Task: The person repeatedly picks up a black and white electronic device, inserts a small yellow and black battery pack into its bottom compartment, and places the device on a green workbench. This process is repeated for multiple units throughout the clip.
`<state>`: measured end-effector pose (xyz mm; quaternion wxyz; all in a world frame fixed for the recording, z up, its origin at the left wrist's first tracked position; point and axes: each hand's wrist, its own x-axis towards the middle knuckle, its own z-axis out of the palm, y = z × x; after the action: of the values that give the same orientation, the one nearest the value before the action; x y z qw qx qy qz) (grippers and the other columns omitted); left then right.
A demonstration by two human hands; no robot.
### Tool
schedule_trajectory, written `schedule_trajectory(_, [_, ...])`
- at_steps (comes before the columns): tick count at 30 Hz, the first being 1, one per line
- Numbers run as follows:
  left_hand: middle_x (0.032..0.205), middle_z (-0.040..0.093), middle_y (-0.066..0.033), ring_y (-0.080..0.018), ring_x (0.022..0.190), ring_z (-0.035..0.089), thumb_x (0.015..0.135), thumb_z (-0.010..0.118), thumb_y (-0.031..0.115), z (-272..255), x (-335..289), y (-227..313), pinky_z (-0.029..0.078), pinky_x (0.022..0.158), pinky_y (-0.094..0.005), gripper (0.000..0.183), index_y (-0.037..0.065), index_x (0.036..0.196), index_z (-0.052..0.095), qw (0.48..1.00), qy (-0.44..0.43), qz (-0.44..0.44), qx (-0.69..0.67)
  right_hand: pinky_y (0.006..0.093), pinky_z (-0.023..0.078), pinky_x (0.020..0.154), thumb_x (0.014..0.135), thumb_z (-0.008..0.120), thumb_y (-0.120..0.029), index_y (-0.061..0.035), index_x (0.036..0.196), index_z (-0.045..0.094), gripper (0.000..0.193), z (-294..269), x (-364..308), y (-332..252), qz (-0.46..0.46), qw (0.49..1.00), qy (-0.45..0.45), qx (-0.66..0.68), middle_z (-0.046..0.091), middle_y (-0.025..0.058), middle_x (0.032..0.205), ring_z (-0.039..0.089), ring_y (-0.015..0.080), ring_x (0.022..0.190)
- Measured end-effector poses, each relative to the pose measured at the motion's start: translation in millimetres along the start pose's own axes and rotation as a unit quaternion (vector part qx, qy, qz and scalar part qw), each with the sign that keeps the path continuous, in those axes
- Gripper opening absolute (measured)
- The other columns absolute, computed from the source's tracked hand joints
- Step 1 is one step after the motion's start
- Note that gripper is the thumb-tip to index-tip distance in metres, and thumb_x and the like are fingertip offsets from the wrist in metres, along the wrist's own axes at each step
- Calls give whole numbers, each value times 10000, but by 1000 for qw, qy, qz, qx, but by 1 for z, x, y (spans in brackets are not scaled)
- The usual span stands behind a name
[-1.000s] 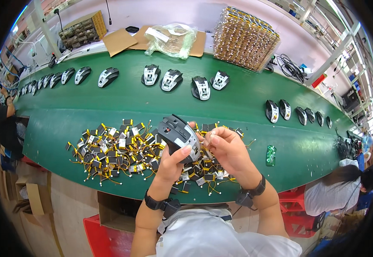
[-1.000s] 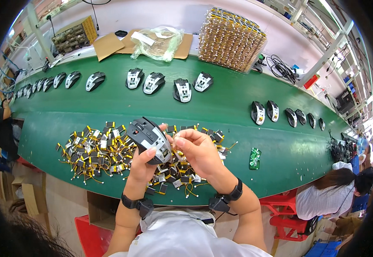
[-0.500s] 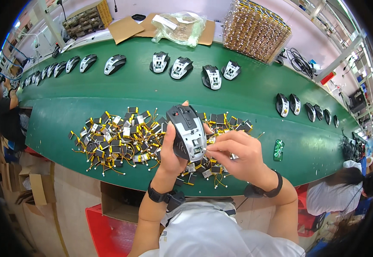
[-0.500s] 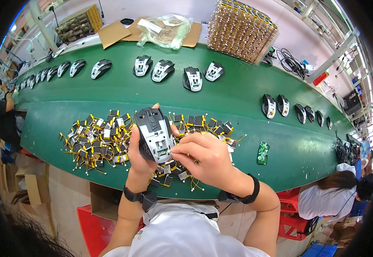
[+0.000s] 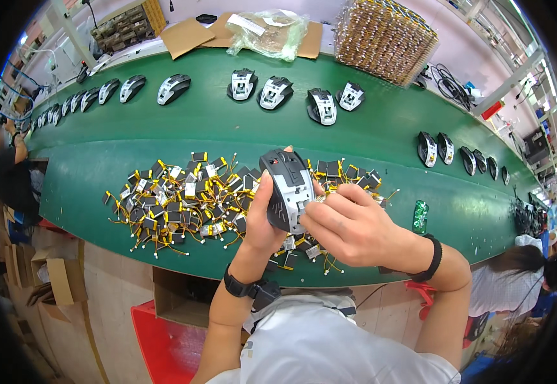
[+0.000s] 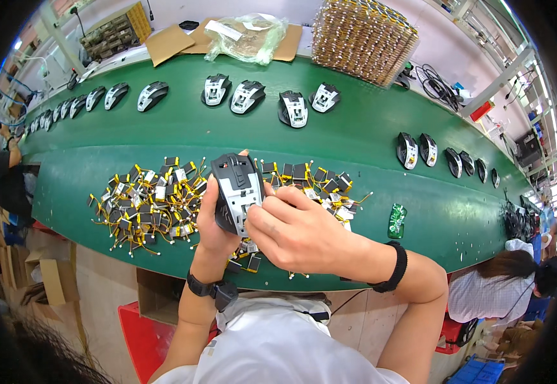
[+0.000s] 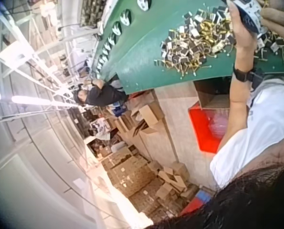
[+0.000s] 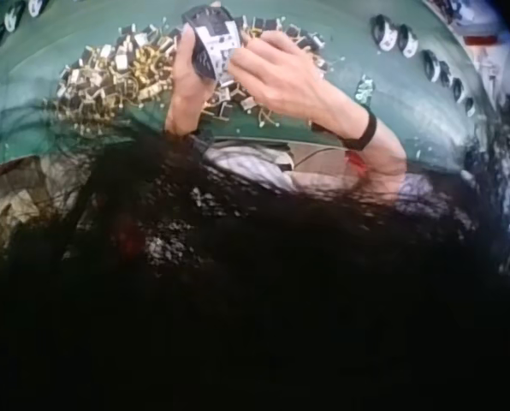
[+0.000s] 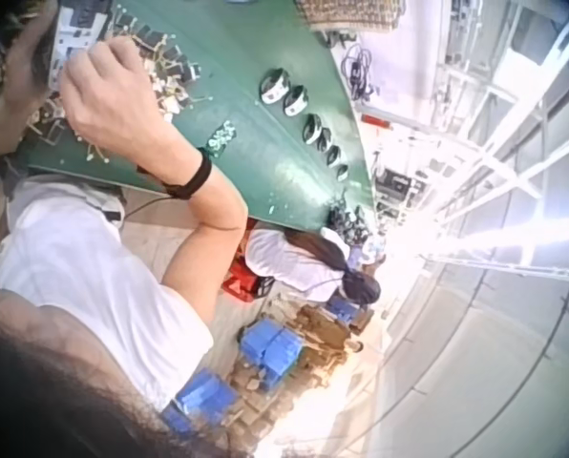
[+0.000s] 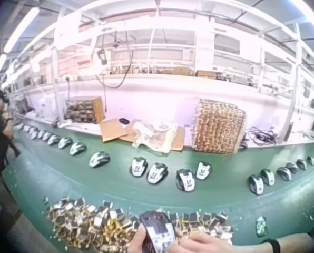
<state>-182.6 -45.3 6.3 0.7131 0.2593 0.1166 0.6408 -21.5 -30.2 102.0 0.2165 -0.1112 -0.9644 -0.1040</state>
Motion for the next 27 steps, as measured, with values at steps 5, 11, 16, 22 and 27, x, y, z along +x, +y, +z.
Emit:
schedule_trajectory(5, [1144, 643, -146, -238, 1028, 654, 1062, 290, 464, 0, 0, -1, 522, 907, -370, 559, 98, 1482, 341, 997, 47, -31, -52, 330, 449, 767, 640, 621, -161, -14, 767, 630, 194, -1, 4, 8, -77, 997, -29, -9, 490, 45, 793, 530, 201, 768])
schedule_trajectory(11, [1159, 651, -84, -185, 1008, 666, 1060, 298, 476, -2, -1, 0, 554, 844, -333, 533, 119, 1440, 411, 997, 57, -39, -45, 338, 441, 778, 700, 609, -167, -33, 819, 615, 180, 8, 3, 22, -45, 996, -28, 65, 465, 36, 793, 530, 192, 777])
schedule_trajectory(16, [1099, 665, -76, -178, 946, 673, 1058, 298, 487, 4, 0, 2, 572, 766, -327, 511, 116, 1363, 474, 993, 93, -48, -50, 346, 440, 777, 721, 606, -149, -31, 852, 619, 177, 8, 2, 17, 1, 996, -30, 79, 519, 45, 860, 543, 200, 791])
schedule_trajectory(22, [1080, 673, -81, -172, 968, 668, 1062, 303, 470, 0, -1, 1, 561, 807, -333, 486, 86, 1231, 550, 995, 77, -40, -52, 345, 454, 792, 689, 626, -146, -31, 817, 627, 172, 10, 2, 8, 9, 999, -31, 7, 527, 50, 852, 550, 202, 797])
schedule_trajectory(27, [1068, 678, -90, -187, 954, 675, 1061, 303, 479, 1, 0, -2, 540, 862, -346, 507, 68, 1215, 557, 993, 108, -29, -39, 336, 464, 815, 664, 633, -141, -41, 731, 621, 120, 11, 3, 2, -40, 997, -32, -52, 518, 53, 809, 546, 191, 786])
